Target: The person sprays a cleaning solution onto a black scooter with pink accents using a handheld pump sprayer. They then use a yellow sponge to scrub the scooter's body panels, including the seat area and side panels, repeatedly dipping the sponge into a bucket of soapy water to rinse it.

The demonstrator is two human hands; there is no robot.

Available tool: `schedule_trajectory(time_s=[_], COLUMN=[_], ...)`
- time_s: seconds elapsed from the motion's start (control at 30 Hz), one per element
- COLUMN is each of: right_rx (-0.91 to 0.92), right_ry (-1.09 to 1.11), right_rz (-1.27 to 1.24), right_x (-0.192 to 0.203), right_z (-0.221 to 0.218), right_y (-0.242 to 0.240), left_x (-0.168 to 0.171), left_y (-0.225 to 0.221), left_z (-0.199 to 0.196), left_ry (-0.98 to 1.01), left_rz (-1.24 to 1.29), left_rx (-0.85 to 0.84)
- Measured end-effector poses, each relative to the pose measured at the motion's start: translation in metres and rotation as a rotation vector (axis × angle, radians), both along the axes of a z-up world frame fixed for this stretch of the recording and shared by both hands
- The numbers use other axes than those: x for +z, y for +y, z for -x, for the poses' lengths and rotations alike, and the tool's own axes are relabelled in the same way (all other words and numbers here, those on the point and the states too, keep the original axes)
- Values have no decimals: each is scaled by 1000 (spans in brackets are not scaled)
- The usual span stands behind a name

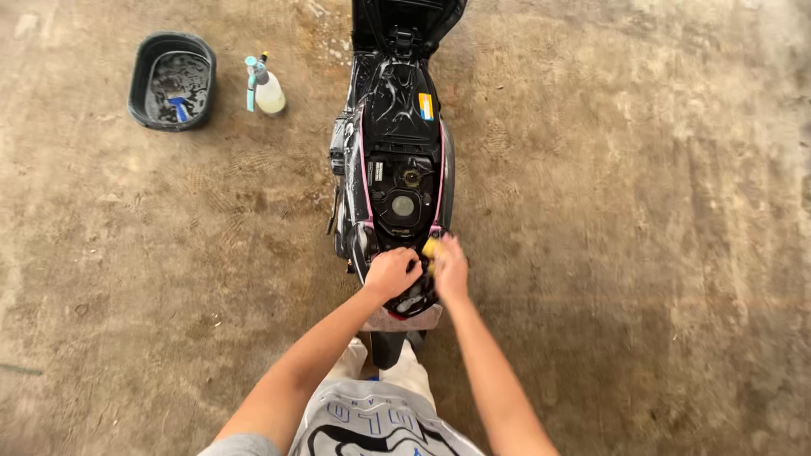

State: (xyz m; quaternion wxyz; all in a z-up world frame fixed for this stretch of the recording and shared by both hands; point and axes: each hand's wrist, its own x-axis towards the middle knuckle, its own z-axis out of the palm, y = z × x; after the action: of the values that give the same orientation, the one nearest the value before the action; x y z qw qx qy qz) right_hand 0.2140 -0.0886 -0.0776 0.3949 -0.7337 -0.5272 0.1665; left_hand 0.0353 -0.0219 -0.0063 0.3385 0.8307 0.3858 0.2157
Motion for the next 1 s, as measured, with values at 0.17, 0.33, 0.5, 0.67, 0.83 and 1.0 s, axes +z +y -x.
schedule_trajectory(time_s=[0.17,0.33,0.5,0.67,0.83,1.0], right_rx=[-104,-77,-96,-249,-324,-280], right_ry=[190,61,59,207,242,491], right_rz=[308,-23,-137,18,135,356], right_x=[-1,20,42,10,-52,-44], right_z=[-46,-8,73,59,-29,-55], right_y=[80,6,-79,-56,17,60], left_x=[12,17,23,19,18,19], left_y=[15,8,3,-3,-4,-3], left_z=[-5,1,1,1,-1,1], left_ry=[-68,-57,-64,-93,-67,-57], left_rz=[15,69,57,-12,-50,-76], left_rx=[64,20,18,-7,-12,-9])
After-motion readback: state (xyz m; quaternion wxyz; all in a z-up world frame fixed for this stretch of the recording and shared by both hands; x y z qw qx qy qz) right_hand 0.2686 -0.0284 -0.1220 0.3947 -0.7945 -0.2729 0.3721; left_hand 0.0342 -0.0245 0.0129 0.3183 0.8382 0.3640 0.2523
